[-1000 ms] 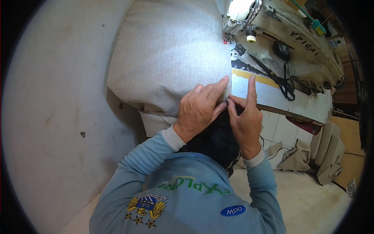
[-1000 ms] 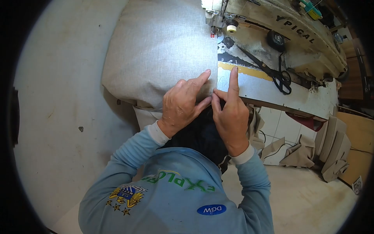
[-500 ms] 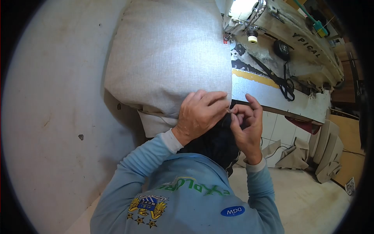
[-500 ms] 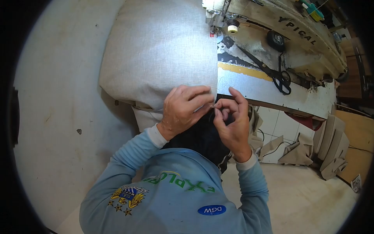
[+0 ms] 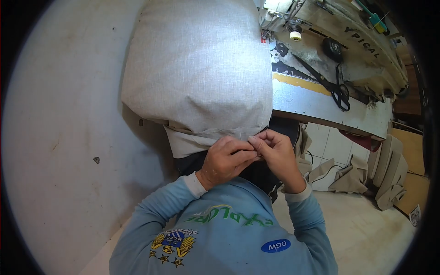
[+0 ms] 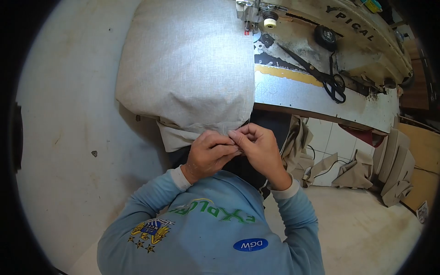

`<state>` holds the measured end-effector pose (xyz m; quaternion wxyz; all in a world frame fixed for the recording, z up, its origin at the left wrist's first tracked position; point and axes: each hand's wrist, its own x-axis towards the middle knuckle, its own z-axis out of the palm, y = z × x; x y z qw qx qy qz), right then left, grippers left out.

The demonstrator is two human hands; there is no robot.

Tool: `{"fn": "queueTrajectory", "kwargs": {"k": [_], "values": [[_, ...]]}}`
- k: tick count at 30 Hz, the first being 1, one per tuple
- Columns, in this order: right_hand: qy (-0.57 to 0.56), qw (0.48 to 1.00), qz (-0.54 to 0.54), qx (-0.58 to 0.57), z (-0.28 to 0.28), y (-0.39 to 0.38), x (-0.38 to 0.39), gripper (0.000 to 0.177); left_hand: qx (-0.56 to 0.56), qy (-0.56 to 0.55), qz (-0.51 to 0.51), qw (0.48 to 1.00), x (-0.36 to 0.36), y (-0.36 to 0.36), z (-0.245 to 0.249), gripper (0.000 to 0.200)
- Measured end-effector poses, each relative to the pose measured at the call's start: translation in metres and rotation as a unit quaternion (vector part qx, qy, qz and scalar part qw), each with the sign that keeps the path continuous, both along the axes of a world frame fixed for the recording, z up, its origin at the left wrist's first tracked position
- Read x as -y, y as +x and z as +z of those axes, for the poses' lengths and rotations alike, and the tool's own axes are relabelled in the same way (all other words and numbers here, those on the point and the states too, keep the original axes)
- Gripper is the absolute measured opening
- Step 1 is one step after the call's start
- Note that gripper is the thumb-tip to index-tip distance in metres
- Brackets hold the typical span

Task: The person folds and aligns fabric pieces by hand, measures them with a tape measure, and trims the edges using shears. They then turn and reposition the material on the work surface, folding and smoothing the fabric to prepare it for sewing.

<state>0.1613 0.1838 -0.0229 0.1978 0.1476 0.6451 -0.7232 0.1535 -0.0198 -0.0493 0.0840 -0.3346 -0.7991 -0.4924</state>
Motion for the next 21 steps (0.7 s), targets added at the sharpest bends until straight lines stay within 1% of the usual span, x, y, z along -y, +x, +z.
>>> {"fn": "queueTrajectory", "kwargs": {"k": [1,4,7,10,14,16,17,19,20,21], "values": [[-0.017,0.999,-0.001,0.027,0.004,-0.001,-0.002,0.023,-0.009,-0.011,-0.008,1.0,0.0,-0.001,0.001,0.026],[-0.02,0.999,0.006,0.042,0.008,0.003,-0.012,0.024,-0.02,-0.006,0.001,1.0,0.008,-0.015,0.02,0.026],[0.009,0.999,0.009,0.03,0.012,0.009,-0.02,0.028,0.01,-0.067,0.075,0.995,0.009,-0.034,0.036,0.026],[0.025,0.999,0.022,0.018,0.02,0.01,-0.023,0.029,0.133,-0.124,0.031,0.983,0.015,-0.045,0.039,0.026],[0.027,0.999,0.027,0.015,0.012,0.009,-0.022,0.028,0.233,-0.117,-0.032,0.965,0.019,-0.054,0.04,0.025],[0.034,0.999,0.015,0.025,0.01,0.01,-0.018,0.025,0.229,-0.118,-0.034,0.966,0.018,-0.052,0.042,0.025],[0.097,0.995,0.026,-0.019,0.01,0.015,-0.013,0.023,0.228,-0.12,-0.035,0.966,0.017,-0.051,0.042,0.025],[0.222,0.968,0.047,-0.11,0.009,0.026,-0.001,0.018,0.175,-0.124,-0.01,0.977,0.012,-0.047,0.041,0.023],[0.262,0.94,0.064,-0.208,0.007,0.026,0.002,0.017,0.149,-0.124,0.002,0.981,0.01,-0.046,0.04,0.023],[0.299,0.901,0.08,-0.305,0.005,0.025,0.003,0.016,0.127,-0.129,0.015,0.983,0.01,-0.046,0.039,0.024]]}}
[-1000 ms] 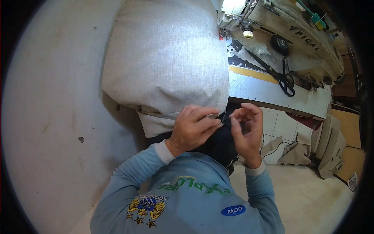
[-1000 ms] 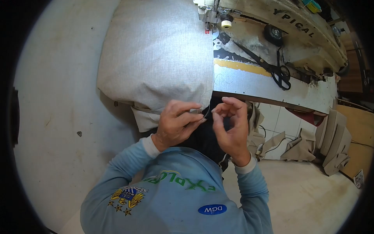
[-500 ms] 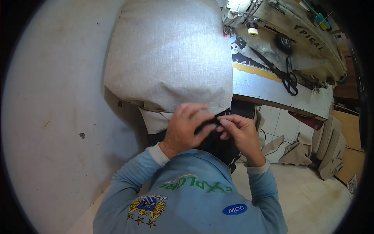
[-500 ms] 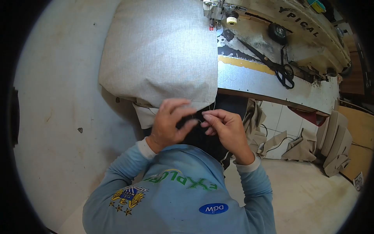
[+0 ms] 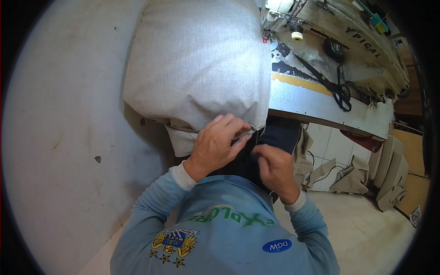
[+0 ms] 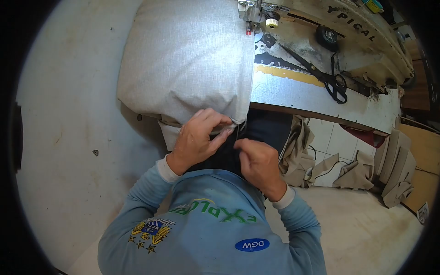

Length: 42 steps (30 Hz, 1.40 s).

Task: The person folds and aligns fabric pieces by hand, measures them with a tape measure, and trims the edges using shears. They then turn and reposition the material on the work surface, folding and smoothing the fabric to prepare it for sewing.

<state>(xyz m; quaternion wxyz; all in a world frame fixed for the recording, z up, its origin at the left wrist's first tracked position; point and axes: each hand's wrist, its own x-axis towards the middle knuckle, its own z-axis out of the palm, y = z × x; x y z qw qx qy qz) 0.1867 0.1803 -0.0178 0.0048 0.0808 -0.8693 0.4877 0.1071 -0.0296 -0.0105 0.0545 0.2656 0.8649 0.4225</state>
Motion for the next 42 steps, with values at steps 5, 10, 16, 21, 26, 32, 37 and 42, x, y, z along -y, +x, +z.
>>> {"fn": "queueTrajectory", "kwargs": {"k": [5,10,16,21,26,32,37,42], "values": [[0.084,0.976,0.158,-0.122,0.025,-0.007,-0.012,0.016,-0.064,0.002,0.028,0.998,0.001,-0.011,0.0,0.032],[-0.02,0.951,0.273,-0.142,0.031,-0.015,-0.014,0.02,-0.058,-0.016,0.025,0.998,0.003,-0.017,-0.001,0.037],[-0.11,0.956,0.208,-0.174,0.038,-0.021,-0.012,0.029,0.013,-0.055,0.004,0.998,0.012,-0.019,-0.002,0.031],[0.013,0.999,-0.036,-0.007,0.034,-0.034,-0.041,0.056,0.126,-0.042,0.005,0.991,0.041,-0.014,0.012,0.024],[0.046,0.994,-0.038,-0.086,0.02,-0.056,-0.02,0.067,0.153,-0.009,0.0,0.988,0.065,-0.013,0.032,0.02],[0.115,0.95,0.135,-0.257,0.055,-0.096,0.014,0.074,-0.003,-0.009,0.066,0.998,0.089,0.015,0.06,0.02],[0.153,0.907,0.293,-0.26,0.057,-0.138,0.039,0.044,0.076,0.001,0.074,0.994,0.091,0.018,0.073,0.023],[0.154,0.914,0.291,-0.237,0.054,-0.155,0.03,0.024,0.191,0.034,0.05,0.98,0.185,0.015,0.002,0.023]]}}
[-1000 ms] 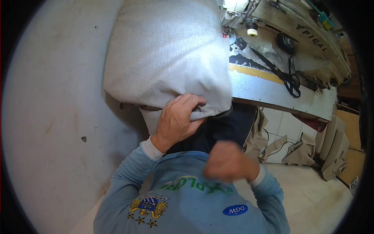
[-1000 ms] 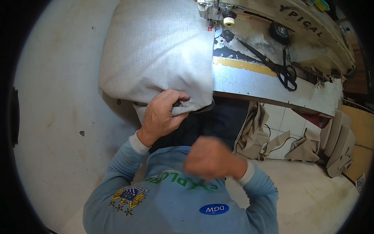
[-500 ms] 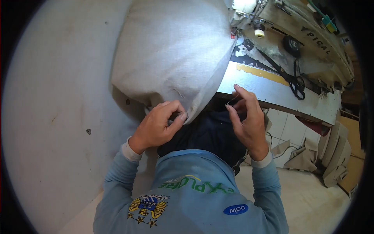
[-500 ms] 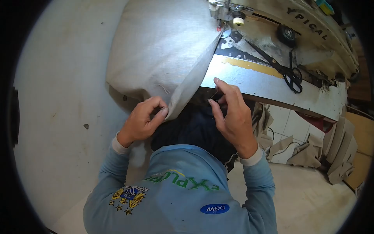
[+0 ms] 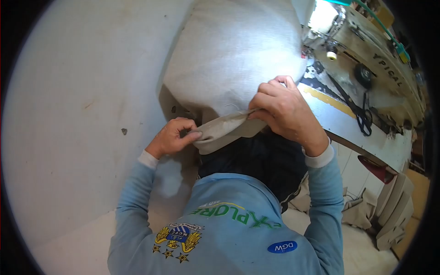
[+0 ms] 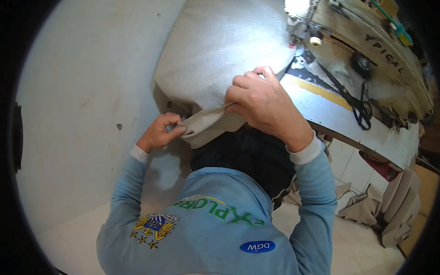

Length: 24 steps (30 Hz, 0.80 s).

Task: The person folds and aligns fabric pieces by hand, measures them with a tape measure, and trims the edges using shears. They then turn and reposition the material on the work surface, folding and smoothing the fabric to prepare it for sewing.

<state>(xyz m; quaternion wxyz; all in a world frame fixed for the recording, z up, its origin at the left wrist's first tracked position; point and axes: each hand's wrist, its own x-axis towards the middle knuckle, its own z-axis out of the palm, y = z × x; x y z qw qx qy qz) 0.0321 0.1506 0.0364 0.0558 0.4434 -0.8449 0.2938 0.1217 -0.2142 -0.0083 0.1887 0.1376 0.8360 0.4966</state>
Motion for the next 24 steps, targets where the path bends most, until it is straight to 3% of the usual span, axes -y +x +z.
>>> {"fn": "queueTrajectory", "kwargs": {"k": [2,6,9,10,12,14,15,17,19,21,24], "values": [[-0.008,1.0,0.0,0.022,0.008,0.005,0.008,0.031,0.0,0.02,0.023,1.0,0.019,0.01,-0.007,0.017],[-0.074,0.995,0.063,0.026,0.03,0.015,0.045,0.044,-0.104,-0.021,-0.085,0.991,-0.036,0.002,0.062,0.011],[0.038,0.979,0.147,0.135,0.053,0.021,0.063,0.043,-0.174,-0.009,-0.071,0.982,-0.048,-0.003,0.079,0.01],[-0.003,0.985,0.133,0.113,0.052,0.018,0.062,0.038,-0.182,-0.035,-0.061,0.981,-0.047,-0.004,0.089,0.01],[0.044,0.984,0.099,0.139,0.056,0.008,0.041,0.04,-0.198,-0.088,-0.037,0.976,-0.036,-0.005,0.107,0.011],[0.093,0.974,0.054,0.199,0.055,-0.004,0.018,0.039,-0.122,-0.047,0.004,0.991,-0.01,-0.006,0.102,0.011],[0.045,0.979,0.056,0.191,0.056,-0.005,0.02,0.039,-0.08,-0.025,0.022,0.996,-0.008,-0.005,0.103,0.011],[-0.055,0.982,0.043,0.174,0.057,-0.003,0.018,0.038,-0.116,-0.053,-0.007,0.992,-0.022,-0.006,0.101,0.011],[0.0,0.986,0.072,0.147,0.065,0.01,0.044,0.036,-0.138,-0.049,-0.037,0.989,-0.047,-0.004,0.1,0.011],[0.205,0.952,0.124,0.189,0.085,0.013,0.061,0.032,-0.164,-0.073,-0.062,0.982,-0.057,-0.006,0.105,0.013],[0.195,0.951,0.163,0.178,0.071,0.022,0.053,0.022,-0.227,-0.08,-0.119,0.963,-0.048,-0.006,0.112,0.014]]}}
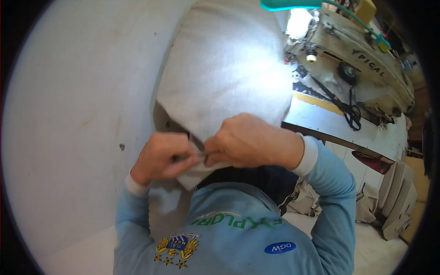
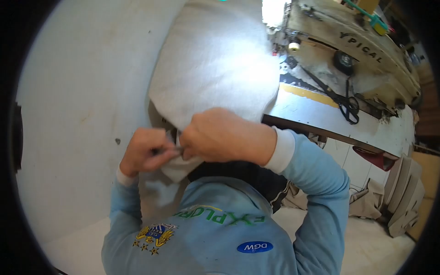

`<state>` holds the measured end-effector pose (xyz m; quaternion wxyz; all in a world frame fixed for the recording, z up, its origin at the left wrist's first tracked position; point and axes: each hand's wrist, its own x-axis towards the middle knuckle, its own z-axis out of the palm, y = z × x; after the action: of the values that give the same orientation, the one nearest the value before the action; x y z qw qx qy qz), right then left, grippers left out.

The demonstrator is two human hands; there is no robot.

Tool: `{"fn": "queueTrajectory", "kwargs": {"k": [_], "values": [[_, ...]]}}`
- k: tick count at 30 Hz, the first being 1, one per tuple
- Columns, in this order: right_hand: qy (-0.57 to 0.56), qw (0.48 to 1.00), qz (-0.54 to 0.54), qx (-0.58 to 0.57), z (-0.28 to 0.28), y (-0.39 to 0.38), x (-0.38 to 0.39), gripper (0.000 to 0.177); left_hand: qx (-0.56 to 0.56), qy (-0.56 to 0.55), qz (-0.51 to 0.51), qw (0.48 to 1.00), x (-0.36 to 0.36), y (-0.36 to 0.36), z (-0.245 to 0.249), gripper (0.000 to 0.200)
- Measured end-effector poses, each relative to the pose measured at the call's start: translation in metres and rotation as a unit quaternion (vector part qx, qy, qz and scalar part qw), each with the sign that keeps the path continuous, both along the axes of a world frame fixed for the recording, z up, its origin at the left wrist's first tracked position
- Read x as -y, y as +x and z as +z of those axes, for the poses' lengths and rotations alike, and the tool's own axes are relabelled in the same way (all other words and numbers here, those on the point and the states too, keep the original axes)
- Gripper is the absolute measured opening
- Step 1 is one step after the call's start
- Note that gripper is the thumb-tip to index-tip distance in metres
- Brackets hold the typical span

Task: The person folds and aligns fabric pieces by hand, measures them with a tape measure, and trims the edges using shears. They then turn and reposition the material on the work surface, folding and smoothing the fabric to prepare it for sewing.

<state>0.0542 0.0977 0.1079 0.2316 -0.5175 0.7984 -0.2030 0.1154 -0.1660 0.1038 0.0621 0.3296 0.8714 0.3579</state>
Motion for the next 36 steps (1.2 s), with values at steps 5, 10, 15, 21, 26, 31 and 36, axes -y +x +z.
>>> {"fn": "queueTrajectory", "kwargs": {"k": [5,10,15,21,26,31,36], "values": [[-0.191,0.969,-0.025,-0.156,-0.043,-0.01,-0.064,0.014,-0.023,0.02,-0.022,0.999,0.011,0.017,0.024,0.016],[-0.151,0.922,-0.149,-0.325,-0.056,-0.035,-0.123,0.019,0.01,0.07,-0.159,0.985,0.0,0.012,0.038,0.015],[-0.187,0.769,-0.479,-0.38,-0.073,0.019,-0.127,0.033,0.117,0.159,-0.266,0.944,-0.034,-0.011,0.033,0.014],[-0.295,0.932,-0.143,-0.157,-0.051,0.1,-0.062,0.049,-0.178,-0.102,0.271,0.94,0.038,-0.137,-0.082,0.056],[-0.112,0.978,-0.072,-0.159,-0.083,0.12,-0.045,0.056,-0.114,-0.242,0.33,0.905,0.029,-0.177,-0.127,0.083],[-0.06,0.953,-0.242,-0.173,-0.094,0.114,-0.058,0.057,-0.092,-0.265,0.326,0.903,0.029,-0.179,-0.13,0.089],[-0.265,0.918,-0.156,-0.25,-0.073,0.126,-0.077,0.022,-0.101,-0.26,0.309,0.909,0.036,-0.194,-0.132,0.087]]}}
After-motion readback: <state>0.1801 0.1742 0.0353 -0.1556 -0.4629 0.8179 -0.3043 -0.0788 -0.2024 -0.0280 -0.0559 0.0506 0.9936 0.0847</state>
